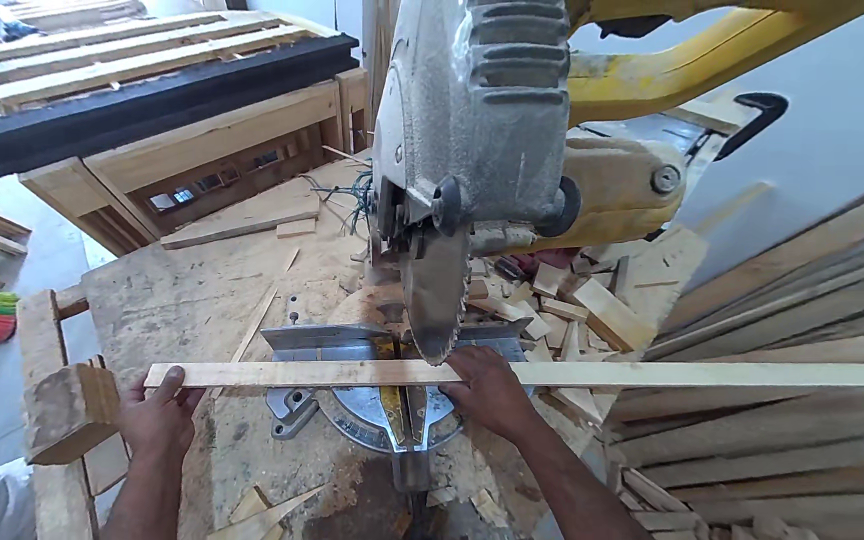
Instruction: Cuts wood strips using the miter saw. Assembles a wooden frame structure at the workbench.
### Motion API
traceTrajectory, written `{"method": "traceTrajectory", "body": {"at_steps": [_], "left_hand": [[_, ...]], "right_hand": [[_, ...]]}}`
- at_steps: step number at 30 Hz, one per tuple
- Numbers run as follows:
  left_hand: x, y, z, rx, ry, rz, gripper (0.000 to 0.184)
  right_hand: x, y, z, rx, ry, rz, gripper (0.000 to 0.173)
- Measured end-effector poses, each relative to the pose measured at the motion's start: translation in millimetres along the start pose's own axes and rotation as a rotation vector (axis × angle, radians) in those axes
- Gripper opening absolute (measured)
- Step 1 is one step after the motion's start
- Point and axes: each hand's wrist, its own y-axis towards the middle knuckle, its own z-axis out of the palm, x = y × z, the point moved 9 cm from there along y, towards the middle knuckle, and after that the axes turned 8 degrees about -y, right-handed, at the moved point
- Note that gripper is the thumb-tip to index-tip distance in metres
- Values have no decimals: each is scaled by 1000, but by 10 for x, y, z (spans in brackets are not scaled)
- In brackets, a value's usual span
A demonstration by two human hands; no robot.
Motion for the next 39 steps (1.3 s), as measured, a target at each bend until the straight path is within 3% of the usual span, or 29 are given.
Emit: {"method": "traceTrajectory", "body": {"at_steps": [10,12,15,16,20,25,31,39], "left_hand": [[76,9,24,47,-6,-73,50],[69,10,24,37,7,-68,47],[-94,123,-40,32,45,-34,41],[-186,213,-114,33,57,-19,40],[-692,657,-502,53,155,7,38],[-1067,806,-592,-15,299,-83,26],[-1094,1064,-525,-15,617,-48,24],[-1084,984,-482,-27,648,-64,27]], "right_hand": [[35,18,-91,52,65,16,36],[-1,-30,-109,-45,65,33,40],[-179,-267,-195,-325,-31,136,62],[-225,-350,-236,-407,-47,162,62],[139,-342,-192,-460,-63,2,34],[769,29,104,-467,-5,-74,35],[499,189,355,-416,100,111,40],[602,170,269,-521,-42,66,34]]}}
